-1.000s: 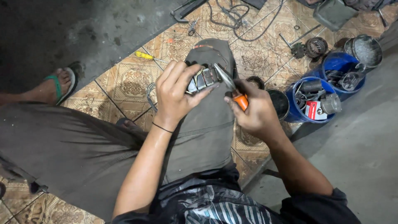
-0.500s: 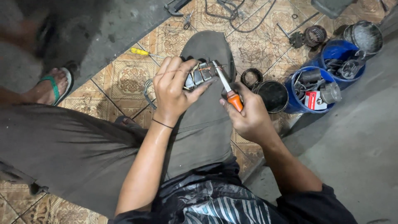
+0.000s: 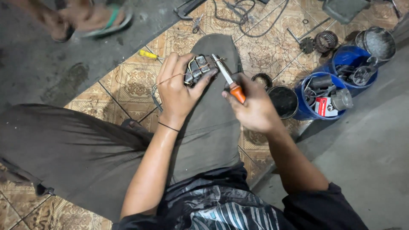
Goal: The person uses pliers to pull and adjust copper wires on a motor stator held in their lap. They repeatedly grip and tug the wires while rotating the stator to access different sections.
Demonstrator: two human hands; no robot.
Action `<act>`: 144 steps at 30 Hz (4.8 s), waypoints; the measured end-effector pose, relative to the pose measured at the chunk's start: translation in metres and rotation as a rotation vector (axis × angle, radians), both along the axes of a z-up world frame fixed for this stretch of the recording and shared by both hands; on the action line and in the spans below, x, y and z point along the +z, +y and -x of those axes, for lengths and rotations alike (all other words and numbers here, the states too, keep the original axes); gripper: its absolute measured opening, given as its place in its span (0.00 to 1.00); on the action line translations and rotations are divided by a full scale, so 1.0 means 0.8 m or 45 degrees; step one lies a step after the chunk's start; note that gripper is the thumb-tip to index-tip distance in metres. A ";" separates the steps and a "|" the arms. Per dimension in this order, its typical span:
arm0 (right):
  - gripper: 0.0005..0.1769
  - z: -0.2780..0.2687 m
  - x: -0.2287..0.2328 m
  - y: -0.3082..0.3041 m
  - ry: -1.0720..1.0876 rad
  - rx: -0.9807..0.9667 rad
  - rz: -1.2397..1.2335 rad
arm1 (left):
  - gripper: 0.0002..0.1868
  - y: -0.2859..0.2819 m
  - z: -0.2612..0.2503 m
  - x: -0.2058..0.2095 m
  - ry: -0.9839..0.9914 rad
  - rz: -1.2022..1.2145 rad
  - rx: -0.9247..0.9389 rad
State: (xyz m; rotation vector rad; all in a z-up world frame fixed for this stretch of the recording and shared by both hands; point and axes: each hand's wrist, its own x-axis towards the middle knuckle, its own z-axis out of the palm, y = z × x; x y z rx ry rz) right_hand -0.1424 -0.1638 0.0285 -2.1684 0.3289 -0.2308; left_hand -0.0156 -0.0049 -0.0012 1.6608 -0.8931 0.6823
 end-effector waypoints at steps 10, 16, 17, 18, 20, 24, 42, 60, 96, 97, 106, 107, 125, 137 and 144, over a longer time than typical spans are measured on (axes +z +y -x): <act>0.10 -0.012 -0.030 0.051 -0.223 -0.240 -0.032 | 0.24 -0.006 0.010 -0.003 0.054 0.009 0.162; 0.11 -0.025 -0.059 0.064 -0.422 -0.365 -0.171 | 0.23 -0.012 0.022 0.004 0.068 0.003 0.277; 0.11 -0.026 -0.059 0.064 -0.422 -0.365 -0.171 | 0.23 -0.011 0.021 0.002 0.068 0.003 0.277; 0.11 -0.025 -0.058 0.065 -0.429 -0.361 -0.185 | 0.23 -0.011 0.020 0.001 0.078 -0.004 0.261; 0.11 -0.023 -0.060 0.064 -0.440 -0.361 -0.196 | 0.24 -0.011 0.018 -0.001 0.085 -0.007 0.242; 0.11 -0.012 -0.046 0.044 -0.341 -0.209 -0.172 | 0.24 -0.006 0.012 -0.005 0.097 0.009 0.213; 0.27 0.006 0.026 -0.028 0.065 0.397 0.656 | 0.24 -0.002 0.017 -0.005 0.034 -0.026 0.129; 0.13 0.013 -0.043 -0.003 -0.008 -0.111 -0.010 | 0.24 -0.008 0.005 -0.017 -0.072 0.060 -0.002; 0.11 0.023 -0.018 0.027 0.011 0.163 -0.144 | 0.14 0.051 0.043 0.014 0.621 -0.117 -0.182; 0.11 0.021 -0.018 0.031 -0.001 0.171 -0.139 | 0.13 0.057 0.044 0.017 0.631 -0.076 -0.180; 0.06 -0.004 -0.036 0.045 0.108 0.390 -0.070 | 0.18 0.117 0.015 -0.055 0.374 -0.184 0.041; 0.06 -0.006 -0.037 0.032 0.109 0.399 -0.067 | 0.18 0.118 0.011 -0.054 0.375 -0.180 0.050; 0.12 -0.063 0.094 -0.048 -0.178 0.443 0.428 | 0.26 0.001 -0.090 0.077 -0.352 -0.355 0.370; 0.09 -0.106 0.125 0.060 0.284 0.655 0.430 | 0.23 0.094 0.008 0.050 0.132 -0.241 0.754; 0.17 -0.108 0.113 0.066 0.389 0.572 0.526 | 0.26 0.098 0.011 0.041 0.247 -0.478 0.799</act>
